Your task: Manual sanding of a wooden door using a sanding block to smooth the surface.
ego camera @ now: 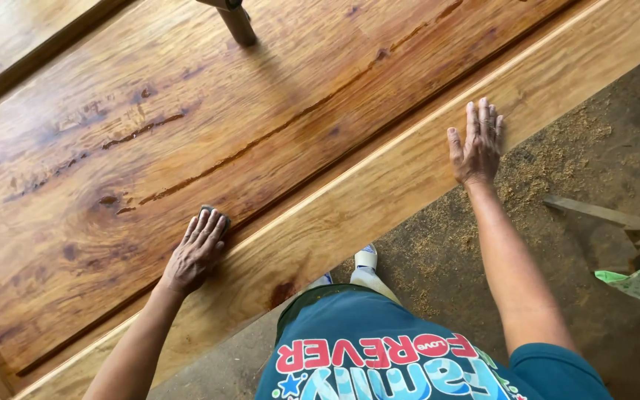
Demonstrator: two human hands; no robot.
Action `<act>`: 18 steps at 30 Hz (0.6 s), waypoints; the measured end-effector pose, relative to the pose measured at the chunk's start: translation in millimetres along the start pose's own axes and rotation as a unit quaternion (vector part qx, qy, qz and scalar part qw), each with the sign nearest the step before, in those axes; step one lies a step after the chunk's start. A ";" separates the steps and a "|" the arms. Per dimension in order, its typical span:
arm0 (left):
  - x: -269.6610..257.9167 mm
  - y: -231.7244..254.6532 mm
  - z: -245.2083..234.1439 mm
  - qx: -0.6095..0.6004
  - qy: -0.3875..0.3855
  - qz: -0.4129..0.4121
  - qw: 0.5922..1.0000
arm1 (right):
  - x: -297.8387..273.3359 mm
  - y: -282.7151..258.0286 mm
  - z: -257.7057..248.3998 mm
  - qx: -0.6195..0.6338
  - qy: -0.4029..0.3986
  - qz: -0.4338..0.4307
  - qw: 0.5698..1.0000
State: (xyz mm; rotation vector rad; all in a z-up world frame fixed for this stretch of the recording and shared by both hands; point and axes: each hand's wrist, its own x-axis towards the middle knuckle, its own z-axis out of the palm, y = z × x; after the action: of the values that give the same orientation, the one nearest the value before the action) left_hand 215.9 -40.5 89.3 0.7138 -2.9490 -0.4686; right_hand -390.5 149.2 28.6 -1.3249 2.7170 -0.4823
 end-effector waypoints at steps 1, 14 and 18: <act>3.0 0.2 9.6 0.017 0.011 -0.004 1.000 | -1.2 0.3 -0.9 -0.002 -0.001 0.001 1.000; 256.4 87.8 46.5 -0.063 0.001 0.174 0.983 | -1.7 12.3 8.8 0.002 0.006 -0.012 1.000; 113.8 25.9 4.5 -0.063 -0.037 0.103 0.992 | -0.9 7.4 4.7 -0.013 0.003 -0.014 1.000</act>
State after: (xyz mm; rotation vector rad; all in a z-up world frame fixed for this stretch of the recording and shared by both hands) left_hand 102.8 -69.3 92.8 0.3822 -2.9831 -0.6694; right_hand -394.5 153.0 21.8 -1.3728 2.7221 -0.4564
